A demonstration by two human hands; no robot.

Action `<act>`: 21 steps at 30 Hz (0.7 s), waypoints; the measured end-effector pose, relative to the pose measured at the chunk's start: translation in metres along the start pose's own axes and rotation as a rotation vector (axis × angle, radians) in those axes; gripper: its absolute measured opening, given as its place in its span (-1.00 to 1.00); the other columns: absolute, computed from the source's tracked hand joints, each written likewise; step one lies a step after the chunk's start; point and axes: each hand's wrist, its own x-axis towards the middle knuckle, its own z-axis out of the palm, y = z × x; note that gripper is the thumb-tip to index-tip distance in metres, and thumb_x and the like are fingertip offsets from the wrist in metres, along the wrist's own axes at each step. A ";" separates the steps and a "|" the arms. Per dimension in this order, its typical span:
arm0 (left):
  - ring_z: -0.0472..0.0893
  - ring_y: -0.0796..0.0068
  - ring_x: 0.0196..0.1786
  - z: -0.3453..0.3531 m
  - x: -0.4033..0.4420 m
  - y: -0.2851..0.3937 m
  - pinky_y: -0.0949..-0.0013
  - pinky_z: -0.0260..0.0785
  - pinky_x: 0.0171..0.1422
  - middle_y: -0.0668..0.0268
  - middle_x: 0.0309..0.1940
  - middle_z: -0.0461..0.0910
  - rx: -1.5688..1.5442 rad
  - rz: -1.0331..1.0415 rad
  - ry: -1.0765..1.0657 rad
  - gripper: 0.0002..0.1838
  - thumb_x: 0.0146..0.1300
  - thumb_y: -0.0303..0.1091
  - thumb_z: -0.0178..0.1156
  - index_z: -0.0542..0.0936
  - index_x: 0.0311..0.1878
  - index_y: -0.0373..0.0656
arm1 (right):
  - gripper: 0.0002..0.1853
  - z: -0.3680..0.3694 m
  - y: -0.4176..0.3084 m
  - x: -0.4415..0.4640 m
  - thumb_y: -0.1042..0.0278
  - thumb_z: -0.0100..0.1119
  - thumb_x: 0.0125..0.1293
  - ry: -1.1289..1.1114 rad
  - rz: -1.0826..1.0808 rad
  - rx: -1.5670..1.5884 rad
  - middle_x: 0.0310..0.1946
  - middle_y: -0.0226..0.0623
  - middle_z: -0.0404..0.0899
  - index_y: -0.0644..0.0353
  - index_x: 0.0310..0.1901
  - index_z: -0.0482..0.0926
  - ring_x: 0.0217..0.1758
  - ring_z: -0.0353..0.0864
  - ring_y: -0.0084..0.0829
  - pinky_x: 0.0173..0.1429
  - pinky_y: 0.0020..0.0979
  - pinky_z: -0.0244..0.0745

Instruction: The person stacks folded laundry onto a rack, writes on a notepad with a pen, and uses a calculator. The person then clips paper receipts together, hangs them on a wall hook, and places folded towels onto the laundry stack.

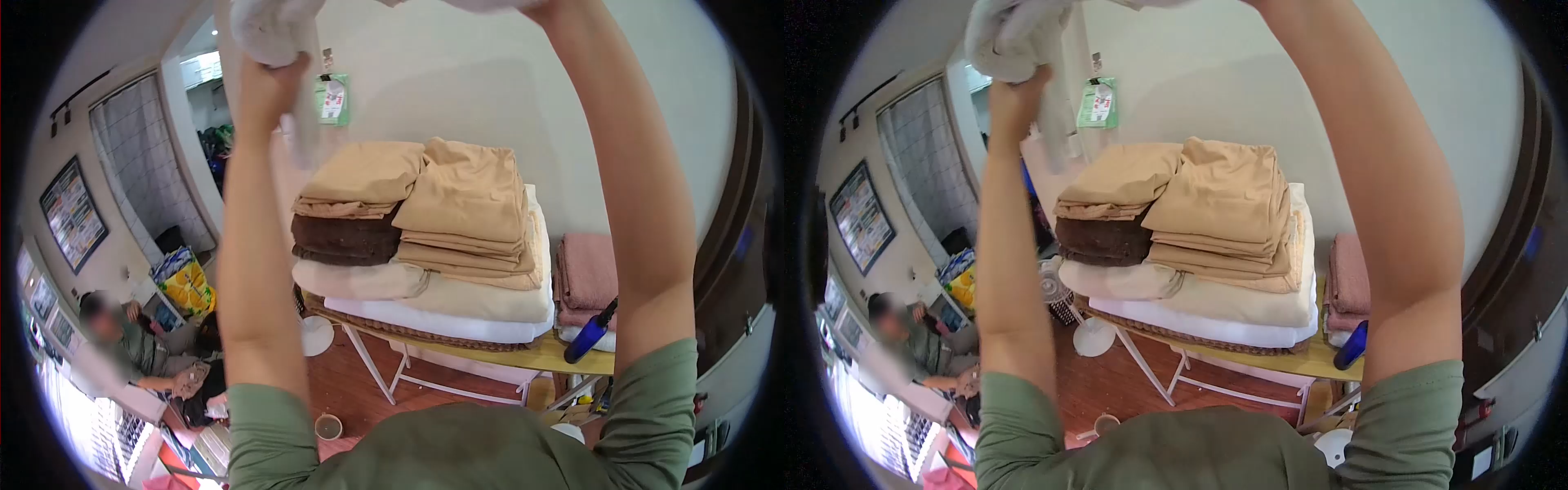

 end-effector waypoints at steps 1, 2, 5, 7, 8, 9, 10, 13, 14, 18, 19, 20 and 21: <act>0.61 0.38 0.05 -0.008 0.008 -0.015 0.33 0.43 0.14 0.23 0.09 0.61 -0.004 0.074 -0.033 -0.37 0.06 -0.49 0.36 0.46 0.27 -0.20 | -0.59 -0.049 0.012 -0.014 0.23 -0.13 0.49 -0.069 0.054 -0.060 -0.04 -0.03 0.53 0.49 0.08 0.38 -0.14 0.65 -0.23 -0.12 -0.24 0.66; 0.59 0.40 0.08 -0.012 0.004 -0.015 0.34 0.43 0.15 0.24 0.12 0.60 -0.061 0.130 -0.119 -0.35 0.08 -0.53 0.32 0.44 0.31 -0.16 | -0.50 -0.095 0.021 -0.030 0.11 -0.14 0.50 -0.134 0.110 -0.123 0.08 -0.04 0.51 0.45 0.17 0.37 0.01 0.63 -0.18 0.03 -0.17 0.63; 0.51 0.46 0.23 -0.023 -0.027 -0.060 0.38 0.38 0.28 0.32 0.29 0.50 0.045 0.124 -0.546 -0.21 0.02 -0.60 0.29 0.41 0.41 0.02 | -0.45 -0.094 0.074 -0.125 0.14 -0.16 0.48 0.435 0.288 -0.044 0.20 0.07 0.49 0.42 0.31 0.30 0.19 0.58 -0.08 0.30 -0.08 0.54; 0.47 0.34 0.34 -0.018 -0.070 -0.095 0.28 0.33 0.41 0.26 0.36 0.45 0.177 0.244 -0.857 -0.22 0.01 -0.56 0.23 0.43 0.40 0.08 | -0.55 -0.129 0.116 -0.190 0.39 -0.01 0.42 0.801 0.563 -0.066 0.17 0.10 0.49 0.47 0.25 0.32 0.13 0.63 -0.13 0.21 -0.14 0.63; 0.46 0.32 0.36 -0.016 -0.091 -0.116 0.30 0.28 0.44 0.23 0.36 0.46 0.096 0.082 -1.001 -0.25 0.03 -0.60 0.16 0.45 0.39 0.06 | -0.56 -0.149 0.131 -0.215 0.41 0.01 0.41 0.802 0.603 0.009 0.16 0.11 0.50 0.48 0.24 0.32 0.11 0.64 -0.14 0.19 -0.15 0.64; 0.44 0.30 0.38 -0.013 -0.111 -0.138 0.33 0.24 0.47 0.20 0.35 0.46 0.035 -0.095 -1.122 -0.28 0.06 -0.63 0.10 0.46 0.38 0.04 | -0.56 -0.164 0.139 -0.230 0.42 0.03 0.41 0.801 0.641 0.088 0.14 0.12 0.50 0.50 0.23 0.32 0.09 0.65 -0.14 0.17 -0.16 0.66; 0.48 0.32 0.35 -0.013 -0.120 -0.127 0.37 0.27 0.43 0.19 0.32 0.50 0.030 -0.235 -1.080 -0.31 0.09 -0.70 0.02 0.50 0.34 0.00 | -0.57 -0.169 0.139 -0.230 0.42 0.04 0.41 0.792 0.619 0.053 0.12 0.12 0.52 0.51 0.22 0.33 0.07 0.66 -0.13 0.16 -0.16 0.66; 0.50 0.30 0.33 -0.020 -0.109 -0.125 0.37 0.29 0.42 0.18 0.29 0.53 -0.015 -0.198 -0.911 -0.32 0.09 -0.76 -0.01 0.53 0.31 -0.05 | -0.57 -0.160 0.124 -0.208 0.38 0.09 0.40 0.749 0.551 -0.097 0.03 0.10 0.58 0.55 0.16 0.38 0.01 0.68 -0.15 0.10 -0.16 0.67; 0.52 0.26 0.31 -0.021 -0.103 -0.138 0.35 0.30 0.42 0.17 0.25 0.56 -0.056 -0.130 -0.816 -0.32 0.07 -0.79 0.01 0.55 0.28 -0.06 | -0.57 -0.152 0.114 -0.195 0.37 0.09 0.40 0.718 0.560 -0.079 0.02 0.10 0.58 0.56 0.15 0.38 0.00 0.68 -0.15 0.10 -0.16 0.67; 0.50 0.21 0.32 -0.044 -0.090 -0.118 0.25 0.28 0.42 0.15 0.22 0.57 0.244 0.160 -0.953 -0.50 0.14 -0.56 0.23 0.58 0.21 -0.15 | -0.50 -0.169 0.100 -0.186 0.20 0.17 0.36 0.625 0.713 -0.547 0.04 0.01 0.59 0.40 0.19 0.43 -0.02 0.67 -0.21 0.02 -0.21 0.65; 0.50 0.20 0.31 -0.049 -0.090 -0.118 0.25 0.28 0.41 0.16 0.22 0.57 0.169 0.170 -1.063 -0.52 0.16 -0.47 0.27 0.58 0.20 -0.17 | -0.48 -0.168 0.097 -0.190 0.15 0.19 0.35 0.621 0.759 -0.814 0.07 0.00 0.59 0.35 0.21 0.44 -0.01 0.66 -0.21 0.00 -0.22 0.64; 0.50 0.20 0.31 -0.053 -0.089 -0.114 0.25 0.28 0.41 0.17 0.21 0.57 0.090 0.183 -1.167 -0.53 0.17 -0.39 0.31 0.58 0.19 -0.18 | -0.38 -0.165 0.098 -0.197 -0.02 0.27 0.28 0.609 0.856 -1.265 0.14 0.00 0.55 0.23 0.24 0.47 0.09 0.60 -0.16 0.10 -0.21 0.57; 0.50 0.20 0.30 -0.055 -0.090 -0.114 0.25 0.28 0.40 0.18 0.21 0.57 0.005 0.195 -1.267 -0.53 0.19 -0.31 0.34 0.58 0.18 -0.19 | -0.37 -0.156 0.095 -0.194 -0.05 0.26 0.28 0.535 0.780 -1.445 0.16 0.00 0.53 0.20 0.25 0.47 0.13 0.58 -0.12 0.15 -0.19 0.54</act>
